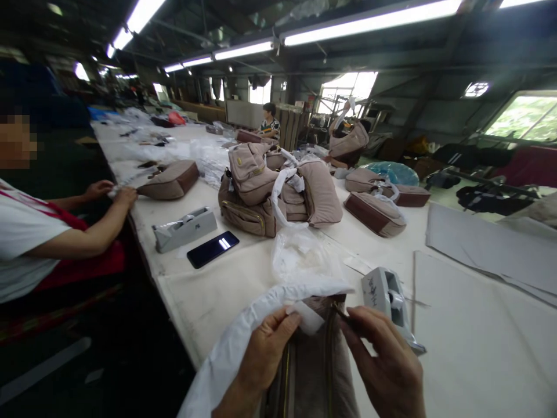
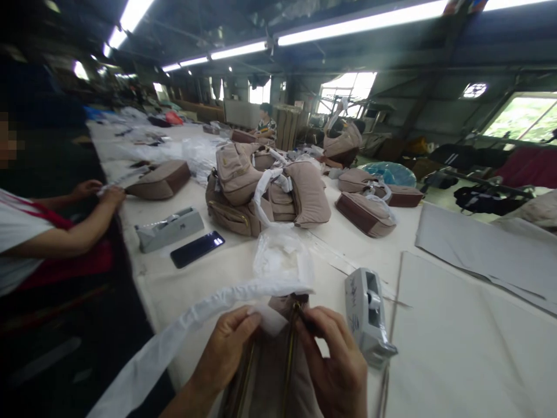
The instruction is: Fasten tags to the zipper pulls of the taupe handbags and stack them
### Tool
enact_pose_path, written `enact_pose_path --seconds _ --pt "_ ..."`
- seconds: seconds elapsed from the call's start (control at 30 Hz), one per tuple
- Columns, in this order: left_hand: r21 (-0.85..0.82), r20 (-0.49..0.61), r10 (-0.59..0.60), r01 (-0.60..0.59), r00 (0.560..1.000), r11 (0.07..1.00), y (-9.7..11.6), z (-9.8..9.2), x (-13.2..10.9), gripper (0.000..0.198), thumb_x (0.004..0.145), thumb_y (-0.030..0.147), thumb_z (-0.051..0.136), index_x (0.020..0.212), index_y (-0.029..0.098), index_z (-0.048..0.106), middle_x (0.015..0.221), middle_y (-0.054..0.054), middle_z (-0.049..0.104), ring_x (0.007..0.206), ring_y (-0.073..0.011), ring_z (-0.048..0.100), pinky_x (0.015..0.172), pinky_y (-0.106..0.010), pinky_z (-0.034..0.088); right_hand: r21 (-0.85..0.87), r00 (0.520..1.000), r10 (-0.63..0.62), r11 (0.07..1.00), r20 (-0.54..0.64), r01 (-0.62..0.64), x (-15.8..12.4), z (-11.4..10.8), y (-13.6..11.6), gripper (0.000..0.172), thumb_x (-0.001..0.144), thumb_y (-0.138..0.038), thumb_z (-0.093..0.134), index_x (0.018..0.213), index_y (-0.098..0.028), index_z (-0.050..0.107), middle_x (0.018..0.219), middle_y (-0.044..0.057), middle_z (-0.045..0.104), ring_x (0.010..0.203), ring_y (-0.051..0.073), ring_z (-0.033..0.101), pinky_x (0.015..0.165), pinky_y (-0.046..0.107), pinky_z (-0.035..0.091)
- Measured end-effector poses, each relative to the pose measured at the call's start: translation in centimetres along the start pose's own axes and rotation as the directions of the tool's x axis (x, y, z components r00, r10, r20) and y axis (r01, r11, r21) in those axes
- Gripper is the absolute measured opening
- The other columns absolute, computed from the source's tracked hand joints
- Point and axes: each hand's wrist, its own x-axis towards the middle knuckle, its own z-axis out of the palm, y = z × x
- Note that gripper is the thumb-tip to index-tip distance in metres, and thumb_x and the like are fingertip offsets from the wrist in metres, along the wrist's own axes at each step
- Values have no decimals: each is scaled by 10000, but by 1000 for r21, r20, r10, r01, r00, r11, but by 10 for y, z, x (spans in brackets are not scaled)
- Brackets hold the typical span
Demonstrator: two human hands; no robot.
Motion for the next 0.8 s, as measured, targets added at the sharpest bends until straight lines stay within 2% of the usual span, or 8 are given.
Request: enact_pose_path --seconds 0.1,0.2,0.27,0.33,0.4,0.5,0.67,0.8 --pt "-69 81 -78 84 994 994 -10 -2 3 255 777 367 652 720 118 660 643 -3 619 648 -137 549 644 -247 441 -50 970 -176 981 165 186 1 5 4 287 895 -137 463 1160 -193 557 1038 92 596 906 165 629 732 231 544" --pt "-32 83 -97 100 992 994 -10 1 5 267 724 363 705 680 113 624 591 17 566 569 -101 485 564 -213 386 -133 901 -282 931 330 340 14 4 11 320 933 -162 372 1191 -172 561 917 97 606 781 175 637 595 248 542" --pt "97 116 -84 73 990 993 -3 2 6 255 726 355 698 677 114 631 581 19 554 549 -94 464 532 -203 359 -158 858 -316 900 406 406 25 -1 15 326 952 -195 325 1126 -167 600 821 83 609 678 174 622 526 260 518" --pt "283 164 -52 4 985 959 9 0 6 221 752 329 668 687 119 657 608 9 582 579 -107 493 550 -205 366 -149 842 -334 891 424 429 33 -5 17 307 955 -208 337 1061 -163 621 778 72 614 639 162 610 518 252 503" --pt "459 220 -22 -84 975 884 22 -2 7 187 774 300 640 703 133 683 648 2 621 626 -122 532 589 -208 379 -141 841 -338 892 422 429 36 -7 18 269 947 -208 376 1034 -158 625 776 67 623 642 152 612 534 239 494" --pt "621 293 -35 -162 956 767 36 -3 13 182 791 276 607 681 152 682 626 21 613 617 -120 536 579 -206 360 -180 840 -352 873 412 454 35 -7 18 271 940 -178 369 1028 -151 624 756 63 629 598 141 599 507 231 459" --pt "707 341 -77 -202 937 677 42 3 18 158 763 208 606 616 156 633 580 45 544 577 -108 496 539 -206 315 -253 809 -379 814 449 522 33 -3 13 300 899 -83 338 1064 -113 587 773 80 642 572 153 587 490 257 433" --pt "690 337 -97 -175 937 702 39 5 14 146 766 202 601 630 152 621 601 47 539 592 -106 492 555 -206 317 -295 768 -428 745 477 598 36 -4 9 313 890 -58 300 1041 -75 574 757 88 641 572 173 588 488 288 427"
